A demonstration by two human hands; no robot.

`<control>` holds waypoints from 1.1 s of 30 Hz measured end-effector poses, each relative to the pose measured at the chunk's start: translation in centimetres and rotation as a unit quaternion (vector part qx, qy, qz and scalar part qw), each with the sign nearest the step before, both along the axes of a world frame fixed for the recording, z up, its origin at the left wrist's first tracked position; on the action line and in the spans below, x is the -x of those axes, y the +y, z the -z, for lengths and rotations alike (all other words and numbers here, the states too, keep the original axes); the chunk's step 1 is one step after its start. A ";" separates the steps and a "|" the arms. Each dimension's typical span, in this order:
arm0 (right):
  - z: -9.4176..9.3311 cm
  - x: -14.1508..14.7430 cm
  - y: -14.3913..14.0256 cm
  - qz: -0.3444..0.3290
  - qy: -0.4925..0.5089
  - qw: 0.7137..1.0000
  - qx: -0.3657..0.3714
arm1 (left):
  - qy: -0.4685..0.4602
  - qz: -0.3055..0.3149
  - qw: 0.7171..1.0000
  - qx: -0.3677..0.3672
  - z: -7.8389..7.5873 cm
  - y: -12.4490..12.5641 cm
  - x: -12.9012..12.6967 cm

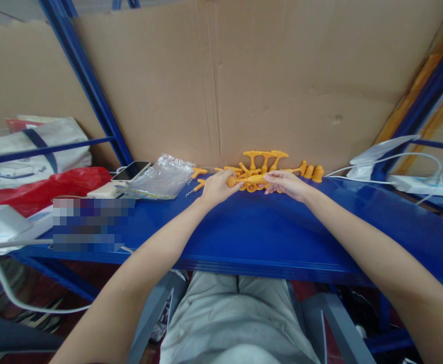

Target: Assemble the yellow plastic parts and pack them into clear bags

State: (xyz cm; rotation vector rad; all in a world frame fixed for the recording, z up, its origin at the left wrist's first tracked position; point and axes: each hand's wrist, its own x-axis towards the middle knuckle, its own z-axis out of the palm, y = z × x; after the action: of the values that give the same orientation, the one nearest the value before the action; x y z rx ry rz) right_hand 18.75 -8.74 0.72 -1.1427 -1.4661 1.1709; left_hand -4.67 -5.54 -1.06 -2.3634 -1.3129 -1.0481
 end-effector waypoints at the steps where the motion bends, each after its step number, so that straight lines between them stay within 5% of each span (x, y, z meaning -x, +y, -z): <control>1: 0.0 0.1 -0.1 -0.003 0.003 1.000 0.004 | 0.001 0.000 1.000 0.002 0.0 0.0 0.0; 17: 0.4 0.1 0.4 0.019 0.002 1.000 -0.017 | 0.011 -0.010 1.000 0.025 0.1 0.0 0.1; 23: 0.4 -0.5 1.3 0.086 0.019 0.993 -0.082 | -0.005 -0.019 0.998 0.053 -0.7 0.0 0.6; 28: 0.6 -3.0 3.4 0.198 -0.020 0.953 -0.229 | 0.018 -0.137 0.984 0.111 -1.5 1.3 3.0; 33: 0.4 -3.4 4.1 0.261 -0.212 0.871 -0.360 | 0.137 -0.218 0.937 0.237 -1.1 2.8 5.5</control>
State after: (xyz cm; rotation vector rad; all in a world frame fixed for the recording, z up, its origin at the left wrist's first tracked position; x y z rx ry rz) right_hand 22.20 -4.61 0.32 -1.1660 -1.5640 -0.0403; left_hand -10.13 -2.75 0.03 -2.2316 -2.0156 -0.2796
